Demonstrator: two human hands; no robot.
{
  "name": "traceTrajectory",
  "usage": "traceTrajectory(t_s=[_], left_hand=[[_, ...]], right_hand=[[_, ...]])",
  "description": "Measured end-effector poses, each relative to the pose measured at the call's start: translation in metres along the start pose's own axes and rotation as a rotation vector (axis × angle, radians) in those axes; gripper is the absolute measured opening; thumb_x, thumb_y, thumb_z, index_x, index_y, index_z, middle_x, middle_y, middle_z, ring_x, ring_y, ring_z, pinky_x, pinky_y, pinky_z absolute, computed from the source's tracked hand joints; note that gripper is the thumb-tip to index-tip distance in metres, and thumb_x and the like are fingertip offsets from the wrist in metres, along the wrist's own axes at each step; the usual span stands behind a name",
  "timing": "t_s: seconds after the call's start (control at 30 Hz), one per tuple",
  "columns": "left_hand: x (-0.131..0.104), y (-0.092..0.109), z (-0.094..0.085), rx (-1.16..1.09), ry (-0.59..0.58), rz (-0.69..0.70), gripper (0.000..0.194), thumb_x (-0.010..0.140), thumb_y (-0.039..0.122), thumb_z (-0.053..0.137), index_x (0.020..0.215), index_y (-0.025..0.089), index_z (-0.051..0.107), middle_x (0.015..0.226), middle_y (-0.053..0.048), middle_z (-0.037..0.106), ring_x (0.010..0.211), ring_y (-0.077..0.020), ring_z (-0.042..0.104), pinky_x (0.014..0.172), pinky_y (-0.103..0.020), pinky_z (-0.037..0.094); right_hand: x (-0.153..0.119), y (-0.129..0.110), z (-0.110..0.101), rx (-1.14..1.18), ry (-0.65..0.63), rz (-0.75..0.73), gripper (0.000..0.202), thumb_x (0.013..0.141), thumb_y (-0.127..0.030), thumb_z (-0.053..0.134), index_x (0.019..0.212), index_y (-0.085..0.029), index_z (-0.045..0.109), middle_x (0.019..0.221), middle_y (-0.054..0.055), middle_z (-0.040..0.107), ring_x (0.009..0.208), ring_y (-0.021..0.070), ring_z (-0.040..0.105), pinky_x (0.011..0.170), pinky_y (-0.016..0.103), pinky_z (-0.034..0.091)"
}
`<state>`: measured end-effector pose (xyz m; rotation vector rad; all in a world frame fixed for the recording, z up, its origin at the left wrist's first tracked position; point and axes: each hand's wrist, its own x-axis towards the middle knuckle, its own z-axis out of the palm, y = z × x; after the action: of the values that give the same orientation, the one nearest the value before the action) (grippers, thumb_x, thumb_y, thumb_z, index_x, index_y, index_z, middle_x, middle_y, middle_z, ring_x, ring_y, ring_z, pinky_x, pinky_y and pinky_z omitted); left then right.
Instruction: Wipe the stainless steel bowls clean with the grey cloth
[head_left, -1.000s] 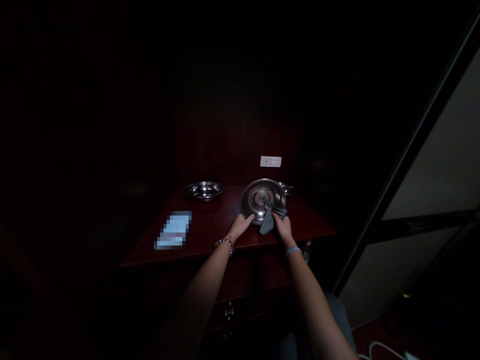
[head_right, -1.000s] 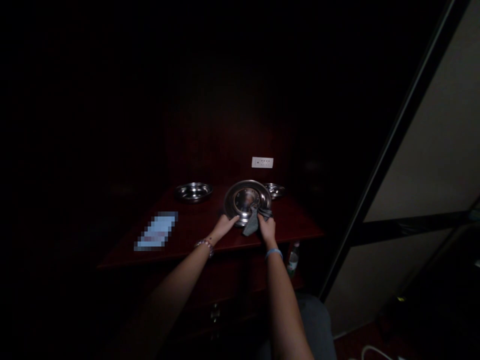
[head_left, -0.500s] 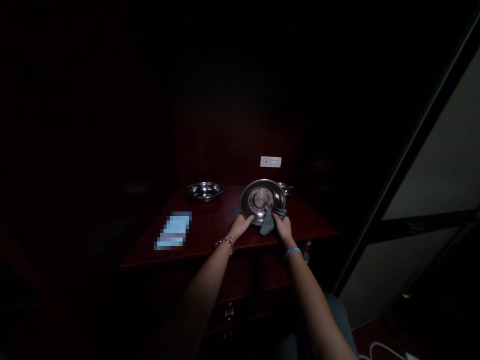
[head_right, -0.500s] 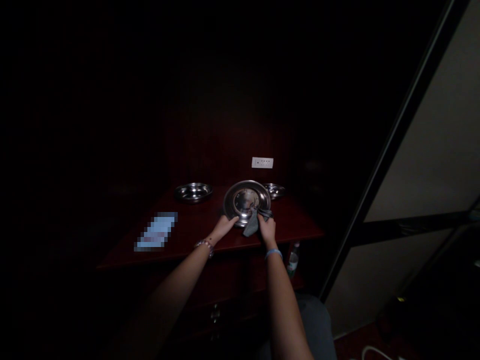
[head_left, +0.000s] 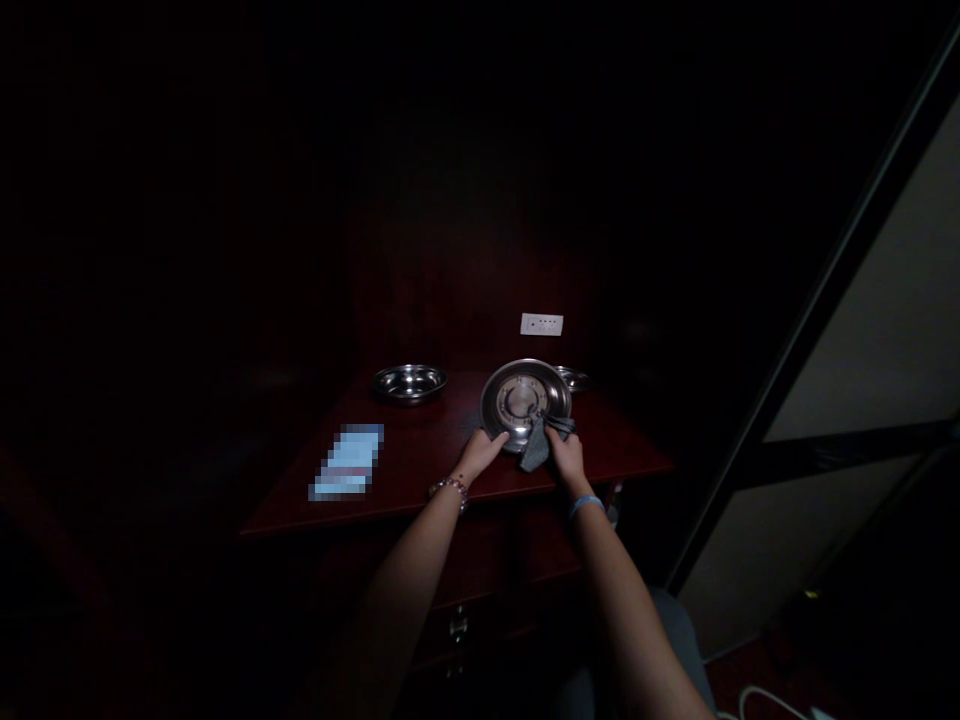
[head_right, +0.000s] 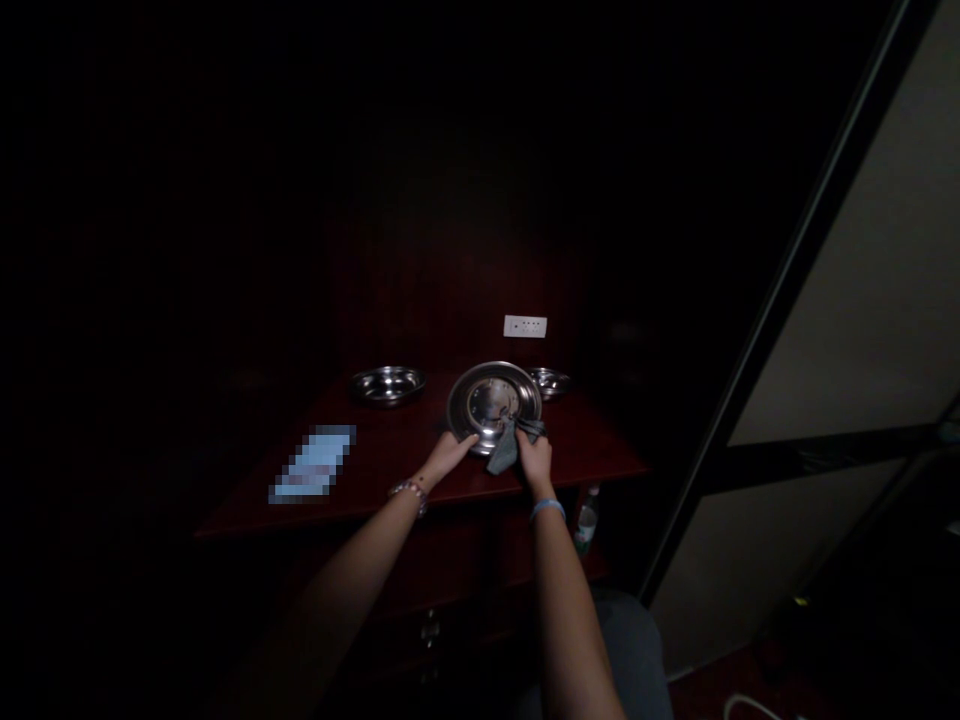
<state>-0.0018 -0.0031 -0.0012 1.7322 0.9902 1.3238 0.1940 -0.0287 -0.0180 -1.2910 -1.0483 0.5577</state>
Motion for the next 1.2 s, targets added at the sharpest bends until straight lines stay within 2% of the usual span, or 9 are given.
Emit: traceTrajectory(t_s=[0.27,0.57,1.2], left_hand=[[0.0024,-0.0043,0.0004,0.001,-0.009,0.014,0.030,0.082,0.021,0.064,0.109,0.015,0.075,0.124,-0.012,0.075,0.119,-0.0262,0.069,0.110,-0.039,0.049],[-0.0015,0.0028,-0.0010,0.005,-0.005,-0.007,0.030,0.082,0.020,0.065,0.110,0.015,0.076,0.122,-0.011,0.077,0.117,-0.0260,0.070,0.109,-0.038,0.049],[-0.0013,0.0041,-0.0005,0.005,-0.010,0.000,0.031,0.083,0.016,0.064,0.112,0.013,0.075,0.123,-0.012,0.076,0.119,-0.0244,0.069,0.109,-0.037,0.049]], right_hand=[[-0.0006,-0.0013,-0.0002,0.005,-0.003,-0.006,0.048,0.075,-0.053,0.066,0.096,-0.013,0.079,0.100,0.013,0.080,0.097,0.0296,0.074,0.083,0.033,0.055],[-0.0002,-0.0005,0.0004,-0.005,-0.012,-0.009,0.049,0.076,-0.054,0.065,0.098,-0.013,0.079,0.101,0.013,0.080,0.099,0.0294,0.074,0.084,0.032,0.055],[0.0017,0.0028,0.0002,-0.019,-0.019,0.001,0.049,0.077,-0.054,0.065,0.099,-0.013,0.079,0.103,0.013,0.080,0.104,0.0302,0.073,0.084,0.032,0.055]])
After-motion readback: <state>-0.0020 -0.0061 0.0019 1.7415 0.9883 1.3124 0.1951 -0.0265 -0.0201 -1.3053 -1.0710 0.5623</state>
